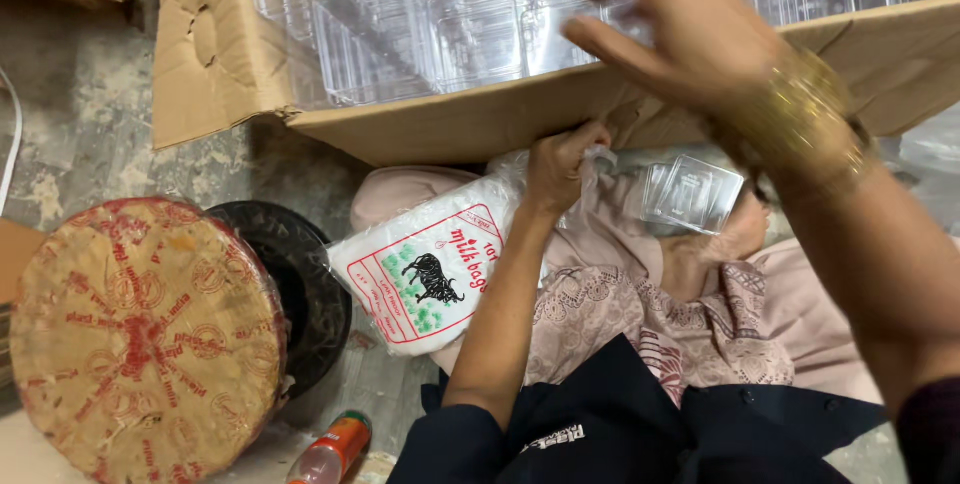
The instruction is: The person sits on the floor and packs clear plastic boxes into small plastic bags, twisting the bags closed, and places the bagged boxes into a large cardboard box alongside a bag of empty plastic bags.
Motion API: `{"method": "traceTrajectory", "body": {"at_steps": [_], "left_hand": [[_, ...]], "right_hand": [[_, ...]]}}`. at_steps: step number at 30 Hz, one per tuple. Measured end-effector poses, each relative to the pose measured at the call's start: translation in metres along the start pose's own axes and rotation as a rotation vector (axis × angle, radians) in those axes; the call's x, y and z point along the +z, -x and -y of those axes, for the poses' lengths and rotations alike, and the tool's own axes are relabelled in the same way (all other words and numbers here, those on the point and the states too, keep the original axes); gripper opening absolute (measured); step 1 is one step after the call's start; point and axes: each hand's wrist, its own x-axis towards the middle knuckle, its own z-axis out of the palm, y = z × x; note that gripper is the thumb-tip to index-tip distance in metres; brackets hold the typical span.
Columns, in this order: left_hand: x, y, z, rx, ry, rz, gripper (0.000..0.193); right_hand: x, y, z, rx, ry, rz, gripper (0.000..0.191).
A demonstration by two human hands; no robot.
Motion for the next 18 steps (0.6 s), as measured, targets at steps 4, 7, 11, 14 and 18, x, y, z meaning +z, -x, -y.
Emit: {"method": "traceTrajectory", "body": {"at_steps": [4, 7, 11, 14, 18], "left_hand": [[-0.004, 0.000, 0.000, 0.019, 0.000, -0.025, 0.015], [-0.005, 0.001, 0.003, 0.064, -0.046, -0.044, 0.017], [-0.002, 0.004, 0.009, 0.076, -0.011, -0.029, 0.014], [0.002, 0.007, 0.012, -0.054, 0.049, 0.021, 0.023], [0.004, 0.007, 0.015, 0.042, 0.035, 0.005, 0.028]], "right_hand": [[0.061, -0.087, -0.007, 0.257, 0.325, 0.403, 0.073], [0.090, -0.093, -0.031, 0.346, 0.280, 0.413, 0.086], [0.086, -0.086, -0.030, 0.211, -0.010, 0.248, 0.078], [0.052, -0.072, -0.001, 0.170, -0.335, 0.130, 0.063], [-0.030, 0.009, 0.003, 0.249, -0.658, 0.148, 0.038]]}}
